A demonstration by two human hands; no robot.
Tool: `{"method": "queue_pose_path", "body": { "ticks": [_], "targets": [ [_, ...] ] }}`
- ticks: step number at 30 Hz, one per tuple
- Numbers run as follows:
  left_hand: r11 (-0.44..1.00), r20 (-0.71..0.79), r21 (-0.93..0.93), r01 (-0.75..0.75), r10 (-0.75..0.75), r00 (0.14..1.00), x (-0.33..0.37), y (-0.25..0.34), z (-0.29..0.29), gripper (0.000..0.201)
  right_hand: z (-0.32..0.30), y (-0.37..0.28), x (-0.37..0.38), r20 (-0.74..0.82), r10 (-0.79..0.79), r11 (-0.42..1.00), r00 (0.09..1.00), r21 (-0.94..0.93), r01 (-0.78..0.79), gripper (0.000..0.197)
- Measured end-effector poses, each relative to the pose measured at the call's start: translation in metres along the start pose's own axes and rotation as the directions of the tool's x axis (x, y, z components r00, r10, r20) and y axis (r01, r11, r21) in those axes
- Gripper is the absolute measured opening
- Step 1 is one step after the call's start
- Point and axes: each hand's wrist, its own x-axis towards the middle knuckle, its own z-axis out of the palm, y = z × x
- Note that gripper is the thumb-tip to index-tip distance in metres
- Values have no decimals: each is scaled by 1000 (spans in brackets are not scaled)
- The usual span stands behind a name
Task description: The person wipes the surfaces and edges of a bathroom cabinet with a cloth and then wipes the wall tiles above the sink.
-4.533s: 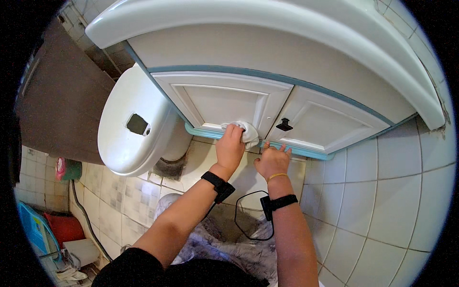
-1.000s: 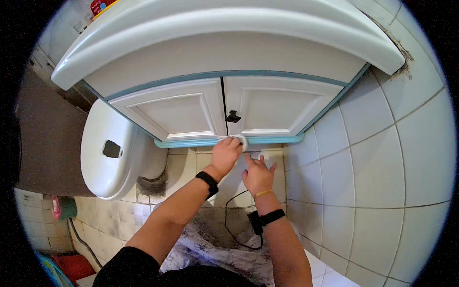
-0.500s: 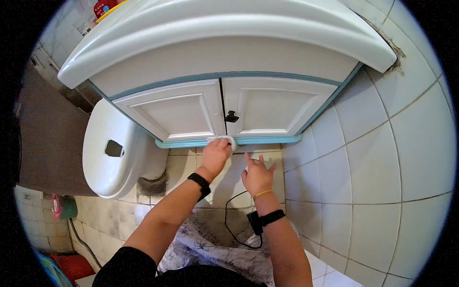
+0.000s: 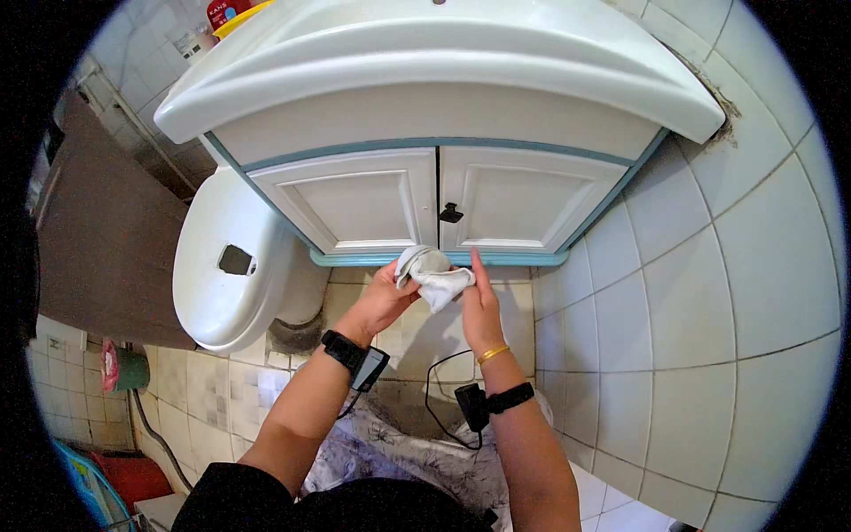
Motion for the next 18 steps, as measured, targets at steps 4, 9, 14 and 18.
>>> {"method": "queue_pose_path", "body": {
  "ticks": [4,9,14,18],
  "targets": [
    [998,58,56,29,-32,998,-15,28,-1,39,14,-40,-6,93,173,873,981,447,-196,60],
    [819,-92,574,1,63,994,-20,43,35,29,18,-53,-9,115,78,978,990,-199,-54,48],
    [602,-98,784,-154,364,926,-22,47,37,20,14,-70,-4,-120,-92,883,988,-469,25,30],
    [609,-99,766,-205,426,899,-33,58,79,24,9,-101,6,-361,-632,719,685,-603,345,31]
  ]
}}
